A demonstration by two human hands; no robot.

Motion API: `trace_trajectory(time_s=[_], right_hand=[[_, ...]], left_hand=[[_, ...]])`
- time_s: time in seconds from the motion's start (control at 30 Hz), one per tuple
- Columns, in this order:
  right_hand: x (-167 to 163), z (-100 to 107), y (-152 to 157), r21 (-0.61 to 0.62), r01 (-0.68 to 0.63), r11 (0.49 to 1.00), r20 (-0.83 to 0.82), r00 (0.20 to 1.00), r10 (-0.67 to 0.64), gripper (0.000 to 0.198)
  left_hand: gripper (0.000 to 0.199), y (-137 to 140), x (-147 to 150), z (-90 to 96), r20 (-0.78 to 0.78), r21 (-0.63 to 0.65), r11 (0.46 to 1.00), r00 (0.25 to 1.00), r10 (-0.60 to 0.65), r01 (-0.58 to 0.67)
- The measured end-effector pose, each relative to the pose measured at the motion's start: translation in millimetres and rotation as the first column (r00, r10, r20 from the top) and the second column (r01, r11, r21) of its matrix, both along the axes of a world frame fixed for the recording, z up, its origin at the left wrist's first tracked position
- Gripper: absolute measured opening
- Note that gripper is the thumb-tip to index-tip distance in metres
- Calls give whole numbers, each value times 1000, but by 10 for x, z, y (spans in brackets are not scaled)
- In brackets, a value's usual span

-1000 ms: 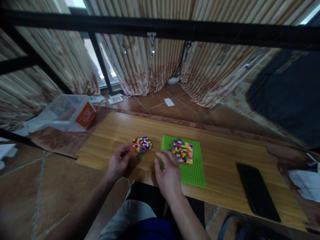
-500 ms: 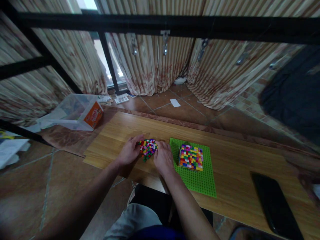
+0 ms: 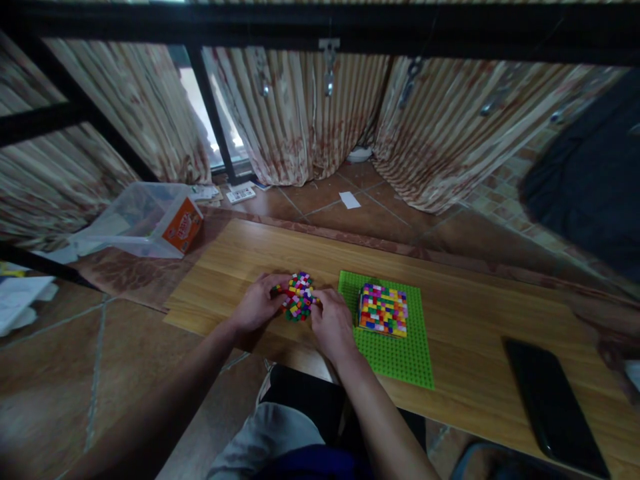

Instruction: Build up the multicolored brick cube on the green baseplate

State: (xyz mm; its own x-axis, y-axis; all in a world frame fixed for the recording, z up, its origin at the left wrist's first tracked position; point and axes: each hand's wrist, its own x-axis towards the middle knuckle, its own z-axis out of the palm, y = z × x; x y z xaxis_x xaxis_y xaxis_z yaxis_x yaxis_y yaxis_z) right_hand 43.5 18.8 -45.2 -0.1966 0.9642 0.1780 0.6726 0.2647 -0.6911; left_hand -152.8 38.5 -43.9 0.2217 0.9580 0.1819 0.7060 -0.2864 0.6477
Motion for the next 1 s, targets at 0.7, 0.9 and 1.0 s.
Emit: trace_trajectory(time_s=[0.7, 0.9, 1.0], right_hand=[[-4, 340, -289, 53, 30, 998, -377, 926, -7, 15], [-23, 315, -375, -304, 137, 943, -696, 644, -318, 15], [-21, 343, -408, -411, 106, 905, -751, 523, -403, 18]], left_hand=[[36, -340, 338, 362, 487, -192, 969, 873, -42, 153], [31, -479, 505, 387, 677, -326, 932, 727, 112, 159], [23, -534, 582, 409, 704, -335, 925, 700, 119, 179]])
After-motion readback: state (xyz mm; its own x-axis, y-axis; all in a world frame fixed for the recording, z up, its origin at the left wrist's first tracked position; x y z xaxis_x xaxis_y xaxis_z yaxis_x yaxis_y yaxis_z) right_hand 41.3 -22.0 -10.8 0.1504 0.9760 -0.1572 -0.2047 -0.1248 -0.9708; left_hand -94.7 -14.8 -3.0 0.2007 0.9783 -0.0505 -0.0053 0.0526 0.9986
